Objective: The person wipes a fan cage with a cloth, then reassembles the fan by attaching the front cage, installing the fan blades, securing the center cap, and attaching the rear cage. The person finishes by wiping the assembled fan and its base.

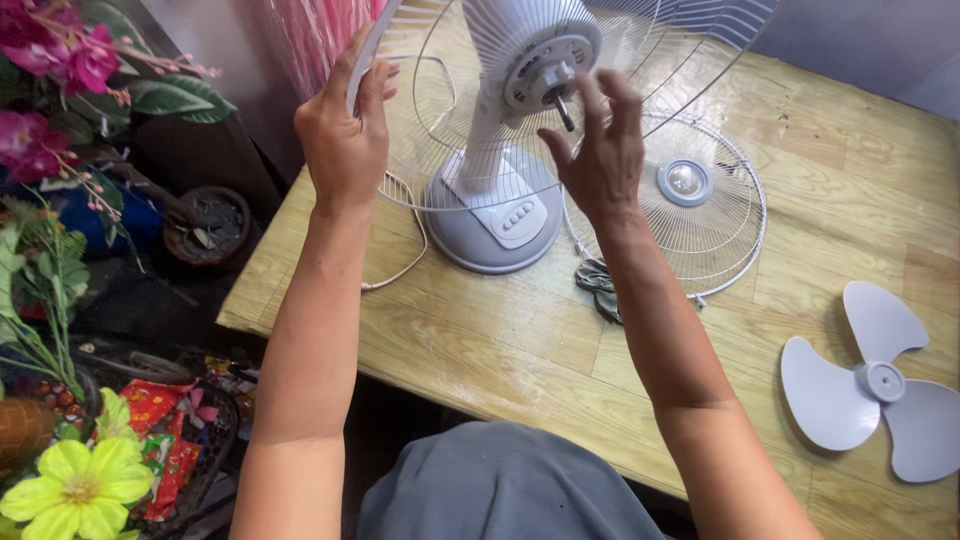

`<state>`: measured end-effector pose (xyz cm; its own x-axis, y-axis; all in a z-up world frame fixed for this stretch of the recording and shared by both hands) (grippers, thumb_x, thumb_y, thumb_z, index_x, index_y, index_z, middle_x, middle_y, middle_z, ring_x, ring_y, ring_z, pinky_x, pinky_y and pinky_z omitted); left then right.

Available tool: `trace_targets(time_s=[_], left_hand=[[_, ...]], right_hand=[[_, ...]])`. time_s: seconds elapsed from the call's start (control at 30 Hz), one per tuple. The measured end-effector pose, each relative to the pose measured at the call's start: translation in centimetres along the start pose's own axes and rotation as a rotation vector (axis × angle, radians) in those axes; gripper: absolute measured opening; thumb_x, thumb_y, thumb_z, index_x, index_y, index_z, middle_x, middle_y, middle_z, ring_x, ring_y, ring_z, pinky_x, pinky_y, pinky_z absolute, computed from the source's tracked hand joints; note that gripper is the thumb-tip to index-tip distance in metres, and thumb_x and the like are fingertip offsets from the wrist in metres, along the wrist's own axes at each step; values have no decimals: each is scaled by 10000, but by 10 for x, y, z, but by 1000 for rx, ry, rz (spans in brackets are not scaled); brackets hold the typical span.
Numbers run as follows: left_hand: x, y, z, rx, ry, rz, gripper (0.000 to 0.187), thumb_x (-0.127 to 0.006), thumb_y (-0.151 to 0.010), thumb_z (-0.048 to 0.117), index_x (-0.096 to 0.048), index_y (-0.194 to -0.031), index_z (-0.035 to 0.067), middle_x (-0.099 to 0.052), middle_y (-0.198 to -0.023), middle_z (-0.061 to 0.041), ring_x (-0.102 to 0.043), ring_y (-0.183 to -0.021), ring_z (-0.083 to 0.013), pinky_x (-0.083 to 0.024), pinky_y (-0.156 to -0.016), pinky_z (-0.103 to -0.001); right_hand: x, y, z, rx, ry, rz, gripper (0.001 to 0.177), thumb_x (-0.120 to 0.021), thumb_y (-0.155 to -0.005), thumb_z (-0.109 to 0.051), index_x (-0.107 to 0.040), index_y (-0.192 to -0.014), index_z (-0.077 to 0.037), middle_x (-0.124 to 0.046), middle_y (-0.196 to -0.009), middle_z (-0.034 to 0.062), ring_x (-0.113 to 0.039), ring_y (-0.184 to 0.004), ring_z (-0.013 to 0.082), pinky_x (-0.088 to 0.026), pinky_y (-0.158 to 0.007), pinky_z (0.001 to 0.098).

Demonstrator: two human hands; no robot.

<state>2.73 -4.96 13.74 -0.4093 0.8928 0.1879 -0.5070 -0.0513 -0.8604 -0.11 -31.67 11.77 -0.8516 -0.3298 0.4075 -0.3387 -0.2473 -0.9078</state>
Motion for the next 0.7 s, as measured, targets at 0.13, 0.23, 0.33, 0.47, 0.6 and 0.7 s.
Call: trace_targets(time_s=[0.13, 0.23, 0.33, 0.47, 0.6, 0.7], left_hand=[[0, -2, 4, 9, -70, -13, 308, -653, -1123, 101, -606, -1426, 132, -789, -1147, -169, -819, -987, -222, -702, -824, -332], [2, 2, 4, 21, -85, -25, 305, -659, -1126, 100, -607, -1426, 118, -792, -1090, -161, -820, -974, -227, -697, -819, -340], [2, 0, 6, -14, -63, -8, 304, -649, -1139, 94, -602, -1438, 115, -786, -1112, -169, -817, -992, -242, -706, -842, -339], [2, 0, 5, 16, -101, -14, 309, -658, -1119, 90, -605, -1423, 100, -789, -1045, -164, -820, -944, -240, -697, -799, -342], [2, 0, 6, 6, -87, -20, 303, -646, -1127, 88, -602, -1426, 97, -790, -1058, -169, -816, -963, -248, -707, -817, -344], [1, 2, 5, 14, -107, -16, 311, -645, -1118, 84, -600, -1426, 90, -789, -1051, -173, -814, -948, -250, -700, -801, -346]], right_hand=[[-38, 13, 31, -389, -166, -441, 715, -793, -862, -514, -499, -1361, -93, -605, -1253, 126, -680, -1058, 209, -587, -824, 268], [-44, 30, 38, -458, -180, -465, 757, -828, -902, -542, -504, -1390, -63, -594, -1272, 141, -655, -1087, 224, -595, -793, 290], [-33, 15, 16, 5, 70, -157, 666, -811, -832, -394, -527, -1361, -106, -585, -1295, 162, -677, -1093, 272, -659, -832, 334], [-42, 12, 4, 163, 95, -103, 514, -806, -1022, -223, -522, -1444, -150, -573, -1411, 112, -663, -1162, 207, -663, -875, 220], [-72, 28, 51, -516, -271, -577, 542, -703, -1037, -431, -517, -1424, -99, -682, -1204, 116, -704, -939, 193, -577, -716, 303], [-45, 16, 41, -298, -66, -407, 712, -742, -943, -478, -471, -1467, -79, -642, -1096, 170, -695, -878, 298, -581, -632, 359]])
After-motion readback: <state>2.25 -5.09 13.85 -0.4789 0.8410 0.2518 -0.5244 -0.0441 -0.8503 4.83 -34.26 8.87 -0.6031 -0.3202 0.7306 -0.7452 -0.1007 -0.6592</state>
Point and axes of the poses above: each hand's wrist, its own y-axis away from the middle knuckle, its own x-axis out of the back of the hand, z = x × y, the point moved 8 cm from there along -y, towards the middle knuckle
